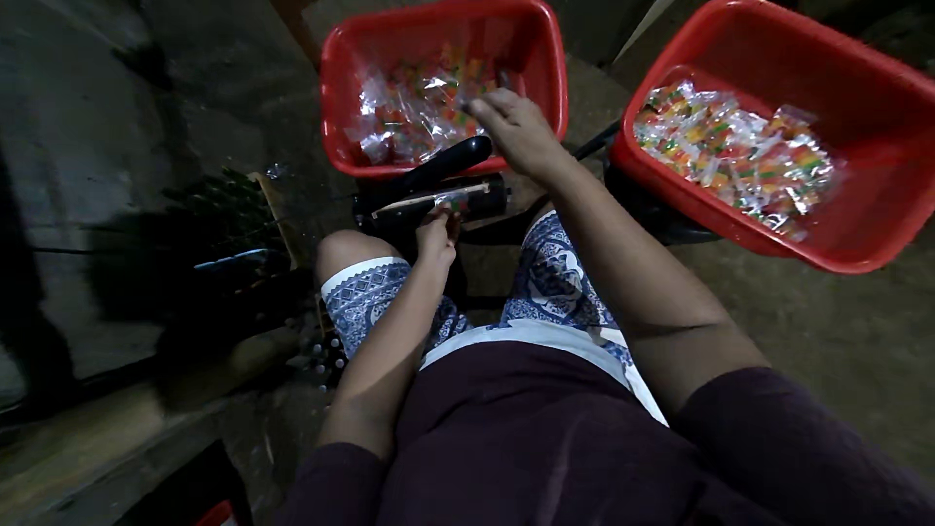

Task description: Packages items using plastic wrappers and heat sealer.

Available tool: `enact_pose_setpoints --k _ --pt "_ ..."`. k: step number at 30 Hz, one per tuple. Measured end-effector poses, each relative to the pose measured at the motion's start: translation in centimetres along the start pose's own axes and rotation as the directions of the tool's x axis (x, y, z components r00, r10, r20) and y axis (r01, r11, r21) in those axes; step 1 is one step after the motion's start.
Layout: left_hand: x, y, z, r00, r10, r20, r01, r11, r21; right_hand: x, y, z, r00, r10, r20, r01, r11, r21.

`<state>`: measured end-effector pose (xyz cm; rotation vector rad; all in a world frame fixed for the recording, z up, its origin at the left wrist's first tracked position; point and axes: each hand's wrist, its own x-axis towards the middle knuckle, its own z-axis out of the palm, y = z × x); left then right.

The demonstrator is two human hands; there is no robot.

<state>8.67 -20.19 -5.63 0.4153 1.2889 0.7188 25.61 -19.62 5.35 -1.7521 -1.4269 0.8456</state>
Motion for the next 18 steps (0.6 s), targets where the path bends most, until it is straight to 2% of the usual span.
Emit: enact_pose_setpoints --k 2,5,11,18 --pt "0.0 0.2 0.2 1.000 -0.011 -0.025 0.011 1.000 0.003 0.8 -0.7 1.3 0.990 -0.021 0.140 0.052 0.974 -0.220" --pt "-0.2 0.4 0.5 0.999 -0.030 -0.043 0.030 1.000 0.003 1.6 1.0 3.3 0.975 0.083 0.207 0.011 0.909 -0.417" --pt "-0.6 0.6 1.1 0.997 -0.044 -0.069 0.045 0.999 0.013 0.6 5.4 5.9 0.986 0.127 0.104 -0.076 0.916 -0.394" --pt "-0.5 0.5 1.5 0.995 -0.021 -0.095 0.022 1.000 0.016 0.2 6.5 6.5 0.993 0.099 0.056 -0.074 0.936 -0.345"
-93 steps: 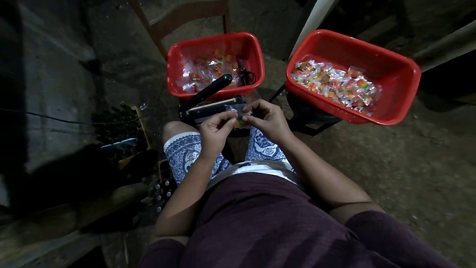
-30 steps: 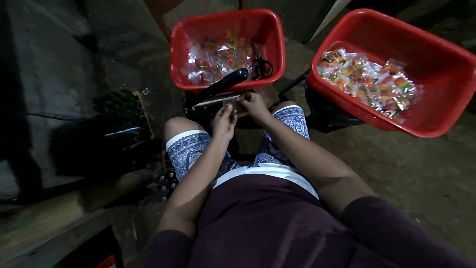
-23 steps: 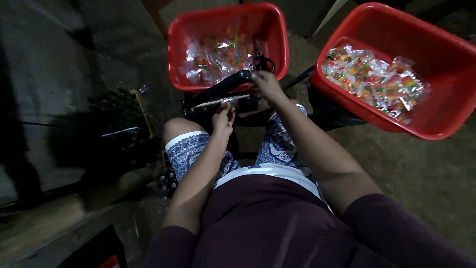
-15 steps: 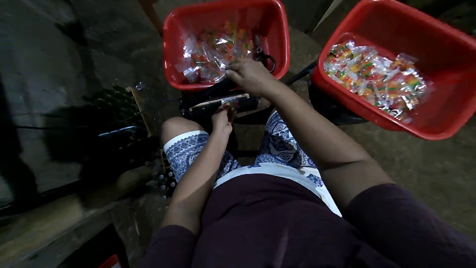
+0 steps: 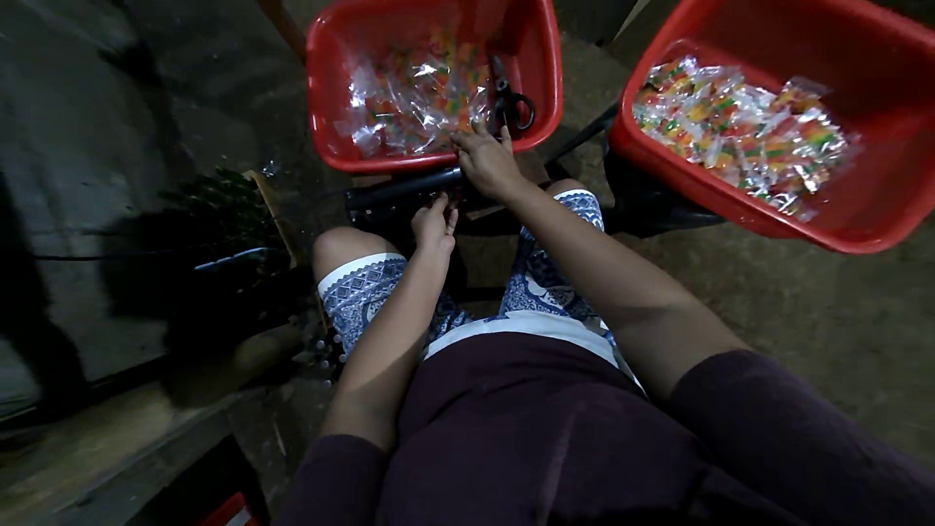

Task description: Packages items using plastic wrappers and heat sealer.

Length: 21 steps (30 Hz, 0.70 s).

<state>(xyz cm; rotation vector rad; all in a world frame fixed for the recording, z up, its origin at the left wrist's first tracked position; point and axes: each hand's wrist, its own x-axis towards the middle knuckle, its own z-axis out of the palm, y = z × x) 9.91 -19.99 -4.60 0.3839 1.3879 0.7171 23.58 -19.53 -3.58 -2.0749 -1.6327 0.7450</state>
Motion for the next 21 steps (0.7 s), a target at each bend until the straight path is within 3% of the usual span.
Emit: enact_pose_setpoints --k 21 --pt "0.5 -0.4 -1.6 0.996 -0.057 0.069 0.052 0.996 0.079 -0.1 1.7 2.1 0.992 -0.036 -0.120 0.027 0.997 -0.073"
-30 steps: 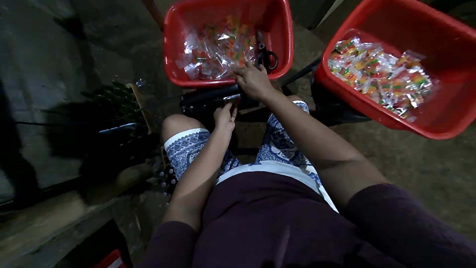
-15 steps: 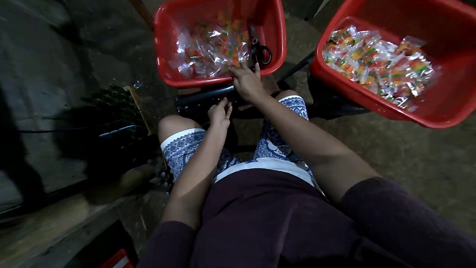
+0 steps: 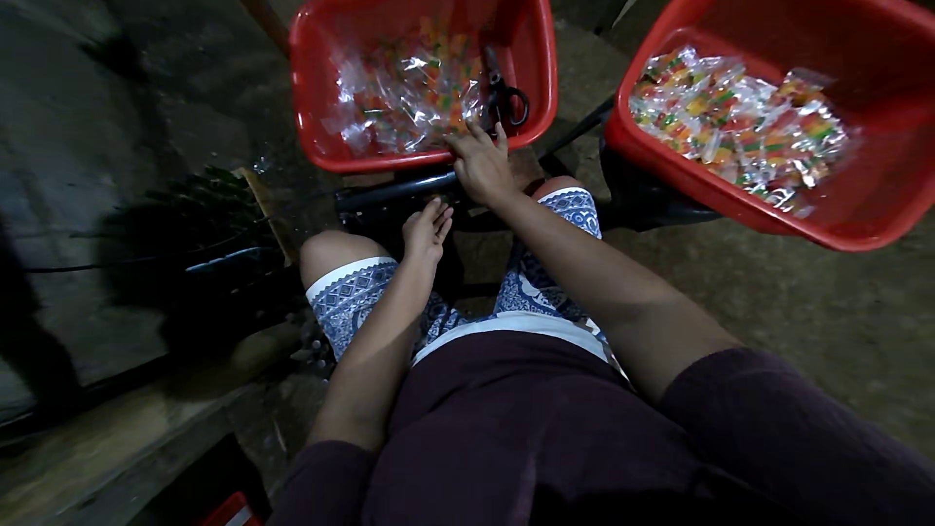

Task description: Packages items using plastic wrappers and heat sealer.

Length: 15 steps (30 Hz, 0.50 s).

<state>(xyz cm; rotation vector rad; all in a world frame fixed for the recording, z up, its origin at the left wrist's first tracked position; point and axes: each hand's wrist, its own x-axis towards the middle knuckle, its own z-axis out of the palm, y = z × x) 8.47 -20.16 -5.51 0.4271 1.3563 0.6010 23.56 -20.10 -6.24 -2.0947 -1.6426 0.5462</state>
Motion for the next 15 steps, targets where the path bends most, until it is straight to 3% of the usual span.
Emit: enact_pose_setpoints --k 12,15 --pt "0.40 -0.17 0.04 1.000 0.000 0.031 0.001 1.000 -0.012 0.12 0.29 0.56 0.999 -0.015 -0.040 0.015 1.000 -0.012" --pt "0.53 -0.23 0.08 1.000 0.000 0.016 0.000 1.000 -0.004 0.17 -0.02 0.09 1.000 0.012 0.017 -0.012 1.000 -0.014"
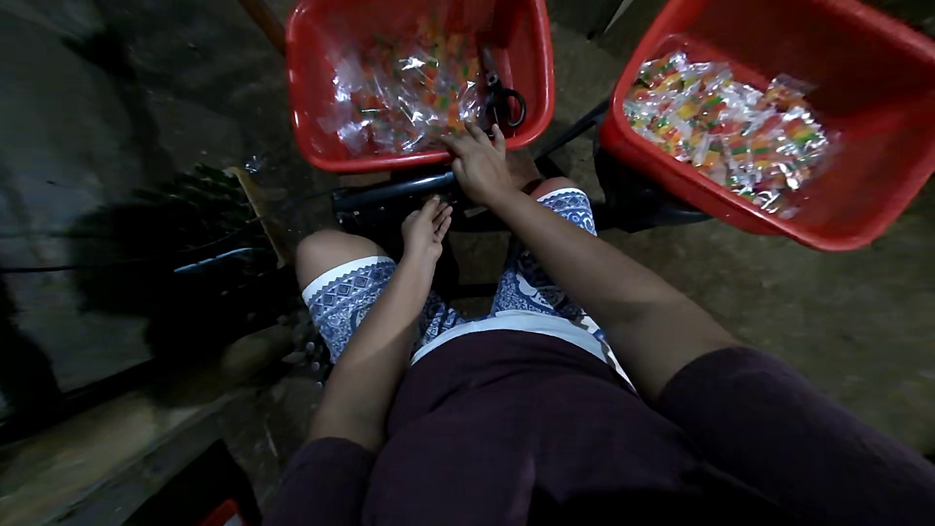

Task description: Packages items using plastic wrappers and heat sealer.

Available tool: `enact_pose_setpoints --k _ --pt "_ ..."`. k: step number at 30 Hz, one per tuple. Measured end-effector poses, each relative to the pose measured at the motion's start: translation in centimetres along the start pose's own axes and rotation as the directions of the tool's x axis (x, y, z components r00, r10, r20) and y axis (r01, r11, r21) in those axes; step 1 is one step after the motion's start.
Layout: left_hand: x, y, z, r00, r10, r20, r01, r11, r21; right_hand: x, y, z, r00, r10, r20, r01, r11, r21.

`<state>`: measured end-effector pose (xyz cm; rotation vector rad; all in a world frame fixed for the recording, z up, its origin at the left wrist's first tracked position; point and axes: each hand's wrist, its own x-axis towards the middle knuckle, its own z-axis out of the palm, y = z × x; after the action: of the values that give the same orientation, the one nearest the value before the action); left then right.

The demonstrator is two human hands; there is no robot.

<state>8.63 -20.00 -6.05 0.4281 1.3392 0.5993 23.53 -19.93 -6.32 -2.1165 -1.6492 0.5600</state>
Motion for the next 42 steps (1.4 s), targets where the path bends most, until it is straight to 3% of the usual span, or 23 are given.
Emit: enact_pose_setpoints --k 4,11,24,42 --pt "0.1 0.0 0.0 1.000 0.002 0.007 -0.002 1.000 -0.018 1.0 -1.2 -2.4 0.983 0.069 0.171 -0.078 0.996 0.046" --pt "-0.4 0.0 0.4 0.997 0.069 0.045 -0.070 0.997 0.013 2.6 -5.9 -7.5 0.980 -0.009 0.201 0.000 0.999 0.045" --pt "0.3 -0.4 1.3 0.994 0.020 0.104 -0.032 0.993 0.118 1.2 -1.8 -3.0 0.988 0.056 0.147 -0.065 0.996 0.057" --pt "-0.2 -0.1 2.2 0.999 -0.024 0.032 0.023 1.000 0.021 0.5 -2.1 -3.1 0.989 0.063 0.135 -0.074 0.994 0.080"
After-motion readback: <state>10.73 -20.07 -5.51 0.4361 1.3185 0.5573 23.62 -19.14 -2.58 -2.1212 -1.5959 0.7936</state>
